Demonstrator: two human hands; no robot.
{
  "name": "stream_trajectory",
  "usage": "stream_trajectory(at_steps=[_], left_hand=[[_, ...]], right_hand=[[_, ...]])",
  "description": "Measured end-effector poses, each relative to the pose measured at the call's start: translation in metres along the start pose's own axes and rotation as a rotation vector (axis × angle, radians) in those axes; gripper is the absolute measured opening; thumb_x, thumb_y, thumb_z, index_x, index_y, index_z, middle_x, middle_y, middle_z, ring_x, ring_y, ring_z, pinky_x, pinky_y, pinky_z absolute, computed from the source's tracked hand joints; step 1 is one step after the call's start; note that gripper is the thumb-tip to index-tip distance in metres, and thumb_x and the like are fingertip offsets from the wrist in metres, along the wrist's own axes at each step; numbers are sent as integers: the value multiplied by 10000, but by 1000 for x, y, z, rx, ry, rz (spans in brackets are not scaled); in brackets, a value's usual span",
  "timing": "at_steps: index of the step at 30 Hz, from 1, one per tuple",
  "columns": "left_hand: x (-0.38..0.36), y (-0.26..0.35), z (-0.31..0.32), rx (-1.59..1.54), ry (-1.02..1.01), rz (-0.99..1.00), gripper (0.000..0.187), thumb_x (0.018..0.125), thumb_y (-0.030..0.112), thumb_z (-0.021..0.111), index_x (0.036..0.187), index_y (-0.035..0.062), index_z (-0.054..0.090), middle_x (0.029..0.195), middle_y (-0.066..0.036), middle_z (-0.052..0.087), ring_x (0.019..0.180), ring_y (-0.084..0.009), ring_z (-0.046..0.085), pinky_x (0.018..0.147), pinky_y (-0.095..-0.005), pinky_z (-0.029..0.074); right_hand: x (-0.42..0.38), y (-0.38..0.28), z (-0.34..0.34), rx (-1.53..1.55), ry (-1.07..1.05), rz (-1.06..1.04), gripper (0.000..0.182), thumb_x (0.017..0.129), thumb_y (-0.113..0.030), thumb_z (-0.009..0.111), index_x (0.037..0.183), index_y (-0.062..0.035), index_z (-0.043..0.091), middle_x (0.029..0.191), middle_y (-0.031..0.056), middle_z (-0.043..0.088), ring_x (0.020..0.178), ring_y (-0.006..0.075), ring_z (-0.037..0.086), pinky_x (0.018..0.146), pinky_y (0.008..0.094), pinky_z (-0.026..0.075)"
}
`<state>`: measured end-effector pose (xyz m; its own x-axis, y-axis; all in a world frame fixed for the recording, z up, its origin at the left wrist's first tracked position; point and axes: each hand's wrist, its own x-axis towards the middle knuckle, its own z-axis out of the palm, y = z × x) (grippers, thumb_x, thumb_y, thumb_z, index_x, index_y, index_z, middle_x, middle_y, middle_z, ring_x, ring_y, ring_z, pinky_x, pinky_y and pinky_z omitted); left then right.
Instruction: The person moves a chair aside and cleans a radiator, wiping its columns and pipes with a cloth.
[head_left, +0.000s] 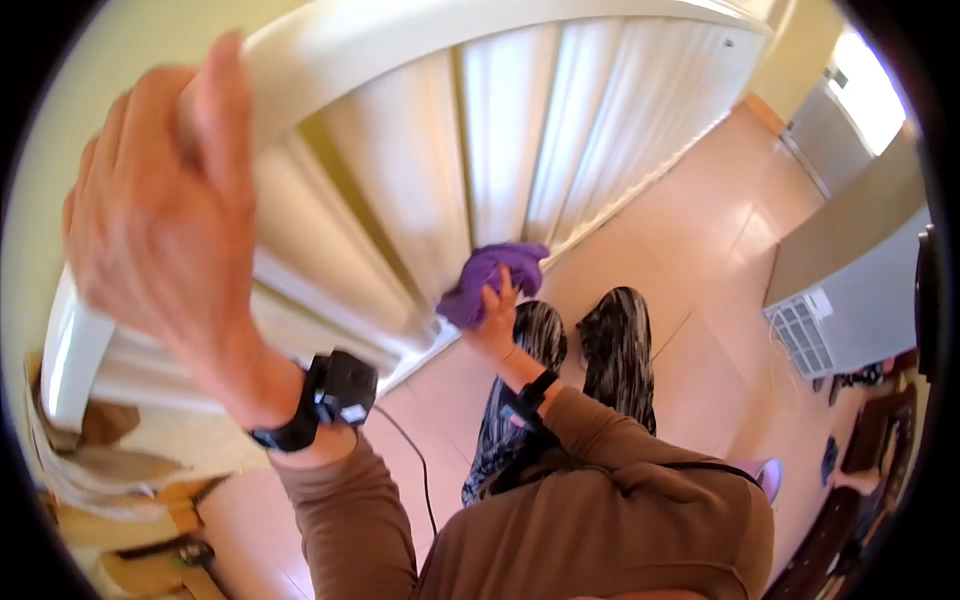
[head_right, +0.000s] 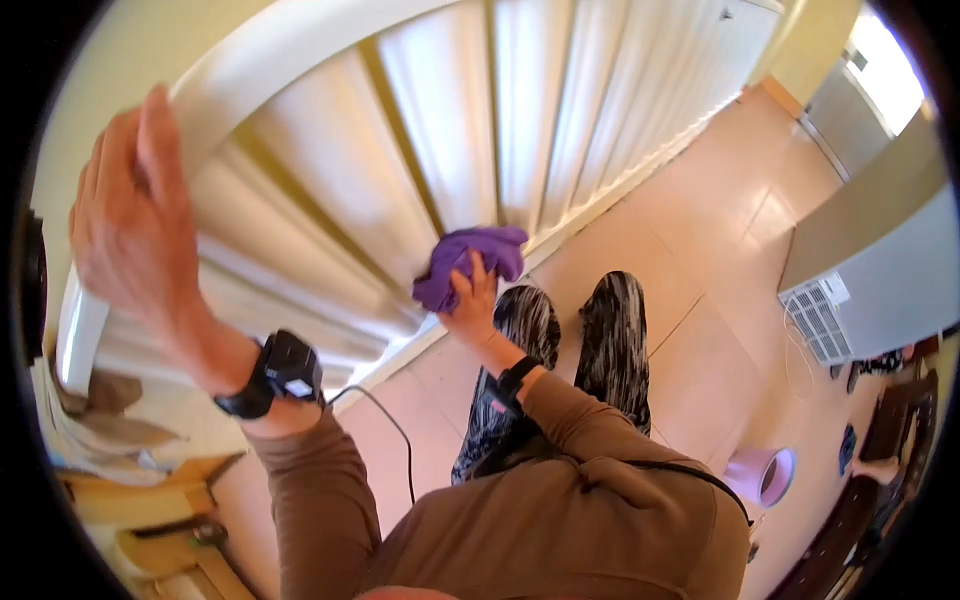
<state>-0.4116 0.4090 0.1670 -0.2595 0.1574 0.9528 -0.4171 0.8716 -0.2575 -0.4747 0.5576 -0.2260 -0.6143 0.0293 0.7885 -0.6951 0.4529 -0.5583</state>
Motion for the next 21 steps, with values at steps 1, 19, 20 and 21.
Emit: stream_trajectory(at_steps=[1, 19, 20, 21], left_hand=[[3, -1, 1, -5, -6, 25, 320, 930, 452, 525, 906, 188, 704, 790, 35, 678, 695, -177, 628, 630, -316, 477], [-12, 0, 5, -101, 156, 37, 426, 959, 473, 453, 736, 117, 524, 663, -44, 520, 622, -211, 515, 652, -332, 414], [-12, -1, 6, -101, 152, 32, 420, 958, 475, 454, 745, 121, 530, 671, -43, 526, 628, -213, 519, 654, -333, 416], [-13, -2, 7, -97, 148, 26, 414, 956, 477, 455, 753, 125, 536, 678, -41, 532, 635, -215, 524, 655, -334, 419]], right_hand=[[9, -5, -6, -15, -3, -39, 658, 633, -266, 814, 1175, -89, 486, 1373, 259, 379, 1178, 513, 403, 992, 605, 302], [265, -112, -29, 43, 493, -723, 727, 658, -249, 841, 1231, -4, 467, 1310, 250, 430, 1210, 424, 421, 1019, 474, 329], [263, -104, -26, 32, 504, -782, 727, 663, -261, 837, 1233, -1, 468, 1310, 249, 429, 1217, 427, 416, 1020, 482, 329], [244, -104, -27, 30, 441, -689, 708, 651, -271, 841, 1207, -13, 486, 1306, 244, 428, 1226, 429, 401, 1017, 484, 323]])
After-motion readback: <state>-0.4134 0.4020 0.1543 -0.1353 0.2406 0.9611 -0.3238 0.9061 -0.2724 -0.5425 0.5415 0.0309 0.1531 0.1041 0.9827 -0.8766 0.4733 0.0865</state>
